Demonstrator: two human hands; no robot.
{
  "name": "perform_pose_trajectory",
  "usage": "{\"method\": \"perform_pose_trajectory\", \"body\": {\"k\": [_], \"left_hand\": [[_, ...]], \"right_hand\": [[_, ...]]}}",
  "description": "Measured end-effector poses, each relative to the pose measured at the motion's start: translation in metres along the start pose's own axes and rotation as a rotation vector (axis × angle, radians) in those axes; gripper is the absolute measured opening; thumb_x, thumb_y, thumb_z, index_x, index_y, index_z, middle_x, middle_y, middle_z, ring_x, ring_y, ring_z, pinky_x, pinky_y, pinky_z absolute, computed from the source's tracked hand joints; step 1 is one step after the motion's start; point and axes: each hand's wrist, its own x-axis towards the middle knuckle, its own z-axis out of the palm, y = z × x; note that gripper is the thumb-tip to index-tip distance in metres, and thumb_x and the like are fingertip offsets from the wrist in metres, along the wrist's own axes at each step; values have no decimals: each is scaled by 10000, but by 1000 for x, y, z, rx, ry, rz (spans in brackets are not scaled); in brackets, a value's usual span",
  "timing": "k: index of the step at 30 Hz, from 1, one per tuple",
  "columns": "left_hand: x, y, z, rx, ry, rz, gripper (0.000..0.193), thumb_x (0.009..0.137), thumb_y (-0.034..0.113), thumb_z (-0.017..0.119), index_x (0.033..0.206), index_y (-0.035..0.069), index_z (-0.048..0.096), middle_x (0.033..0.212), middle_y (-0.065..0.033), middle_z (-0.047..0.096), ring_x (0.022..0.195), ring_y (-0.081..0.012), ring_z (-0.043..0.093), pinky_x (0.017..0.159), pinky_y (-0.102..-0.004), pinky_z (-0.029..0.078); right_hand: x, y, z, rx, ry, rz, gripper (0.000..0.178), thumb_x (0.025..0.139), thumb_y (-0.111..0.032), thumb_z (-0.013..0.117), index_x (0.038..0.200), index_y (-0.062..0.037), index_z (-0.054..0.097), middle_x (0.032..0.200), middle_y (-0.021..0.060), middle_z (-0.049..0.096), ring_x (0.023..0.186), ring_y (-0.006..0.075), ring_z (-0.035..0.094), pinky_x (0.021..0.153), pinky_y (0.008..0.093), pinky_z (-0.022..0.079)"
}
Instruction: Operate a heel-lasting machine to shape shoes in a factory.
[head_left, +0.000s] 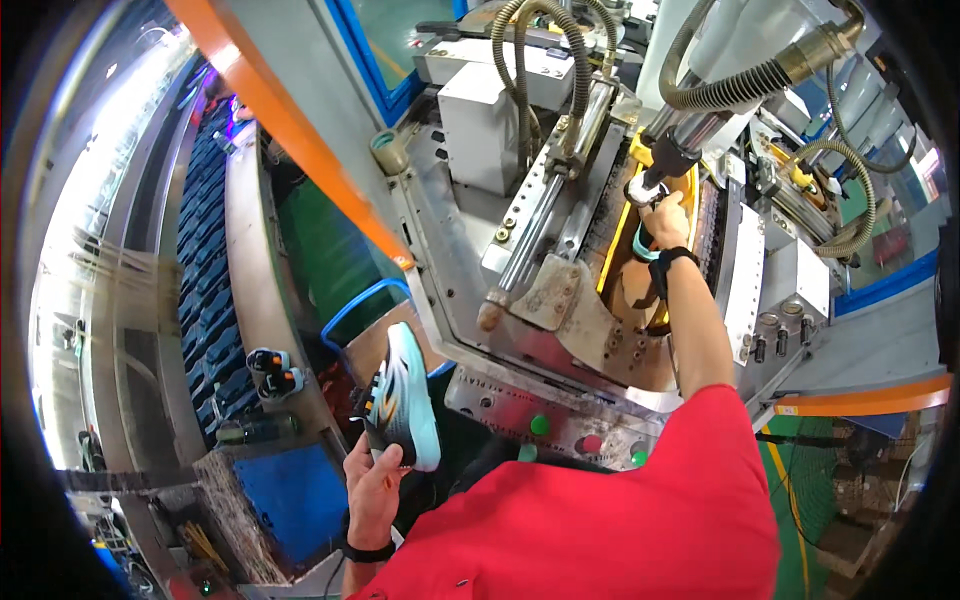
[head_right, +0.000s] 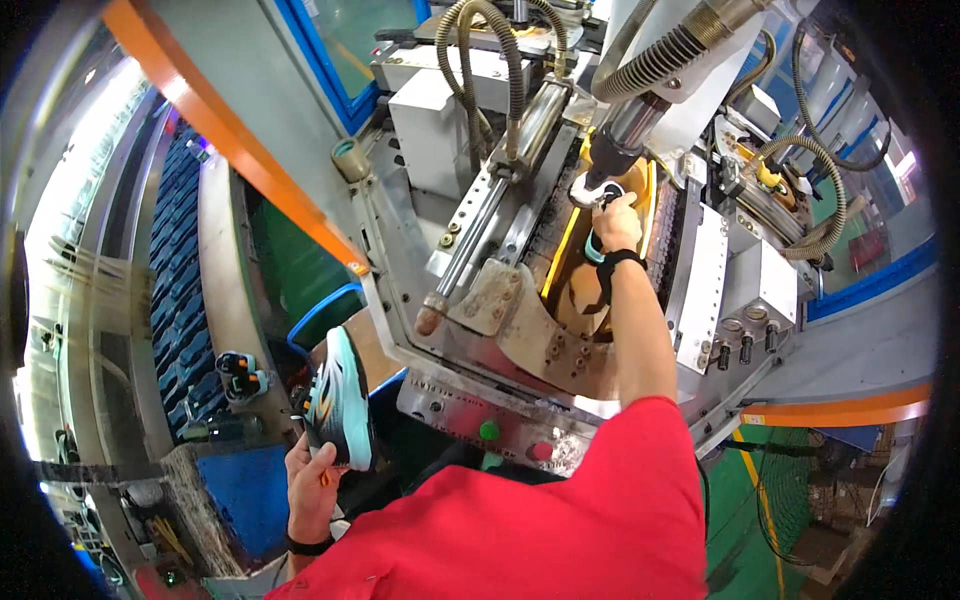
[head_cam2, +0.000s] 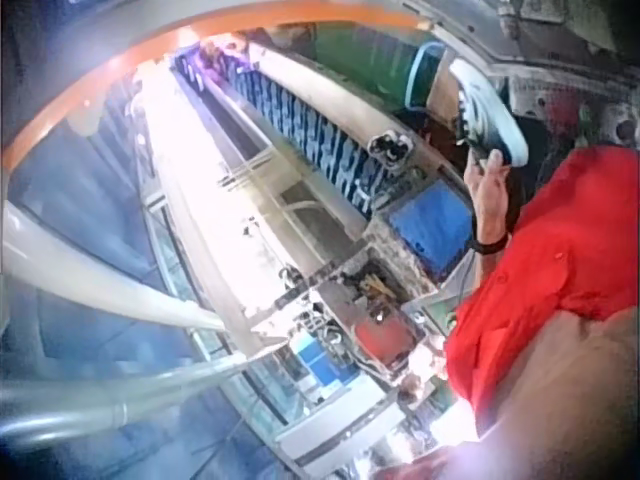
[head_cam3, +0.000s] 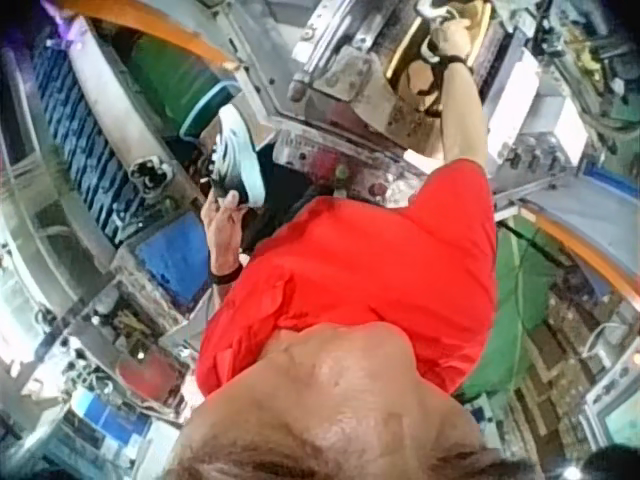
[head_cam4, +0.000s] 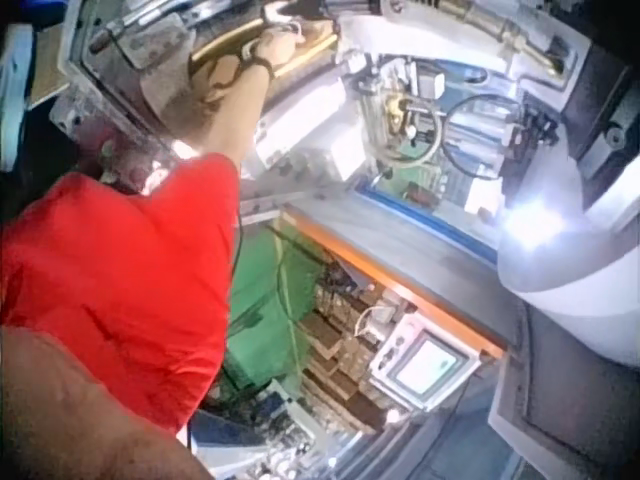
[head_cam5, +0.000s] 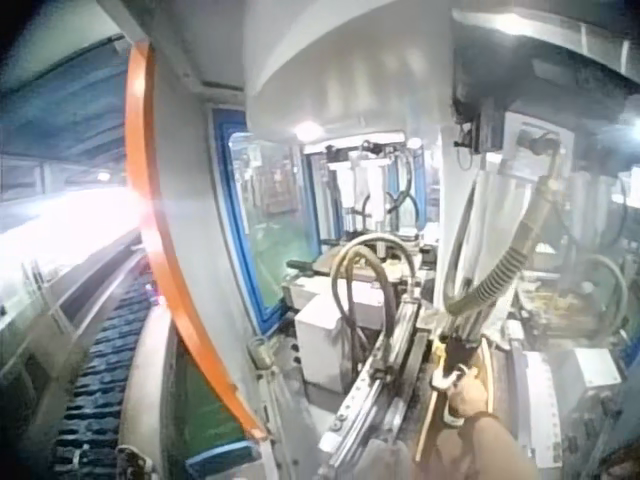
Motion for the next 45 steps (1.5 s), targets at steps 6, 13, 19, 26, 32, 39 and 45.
{"method": "perform_pose_trajectory", "body": {"k": [6, 13, 19, 26, 32, 39, 45], "left_hand": [[-30, -40, -14, -153, 185, 13, 331, 911, 60, 594, 1217, -55, 535, 1089, -124, 658, 933, -211, 680, 800, -374, 578], [-35, -46, 30, -100, 150, -38, 271, 935, 106, 575, 1167, -33, 564, 1055, -121, 668, 924, -225, 678, 821, -400, 562], [-53, -57, 33, -81, 135, -53, 258, 950, 120, 557, 1162, -26, 565, 1065, -125, 668, 934, -238, 680, 822, -427, 565], [-53, -74, 16, -165, 170, -26, 241, 952, 118, 551, 1148, -20, 574, 1053, -124, 677, 921, -249, 688, 816, -427, 577], [-38, -85, 25, -187, 121, -63, 227, 941, 107, 571, 1133, -11, 590, 1048, -114, 676, 930, -257, 685, 816, -455, 575], [-58, -105, 32, -237, 141, -60, 211, 935, 120, 591, 1103, -8, 607, 1007, -88, 682, 889, -216, 682, 806, -414, 571], [-87, -126, 16, -270, 171, -43, 221, 930, 111, 593, 1104, -24, 596, 1027, -106, 673, 911, -241, 677, 820, -432, 563]], "right_hand": [[-218, -47, -107, 565, -33, -523, 204, 834, -86, 610, 1028, -23, 615, 863, 192, 627, 758, 377, 606, 667, 437, 496], [-374, 3, 51, 471, -354, -685, 242, 821, -160, 645, 1048, -98, 590, 1026, 115, 554, 961, 319, 593, 703, 422, 535], [-373, 20, 82, 573, -389, -691, 212, 845, -141, 619, 1048, -85, 594, 1048, 105, 551, 958, 325, 608, 726, 430, 537], [-189, -63, -192, 872, 427, -431, 345, 879, -111, 670, 1172, 29, 552, 1019, 121, 627, 909, 209, 599, 798, 317, 493], [14, -101, -300, 973, 772, -670, 582, 787, -115, 659, 1322, -15, 453, 1064, 185, 650, 910, 255, 652, 763, 355, 508], [0, -103, -301, 894, 667, -453, 558, 704, -84, 620, 1236, 43, 513, 828, 209, 656, 756, 276, 659, 644, 364, 513], [180, -19, -265, 812, 677, -811, 240, 806, -198, 764, 881, -47, 593, 776, 9, 580, 663, 93, 517, 563, 253, 428]]}}
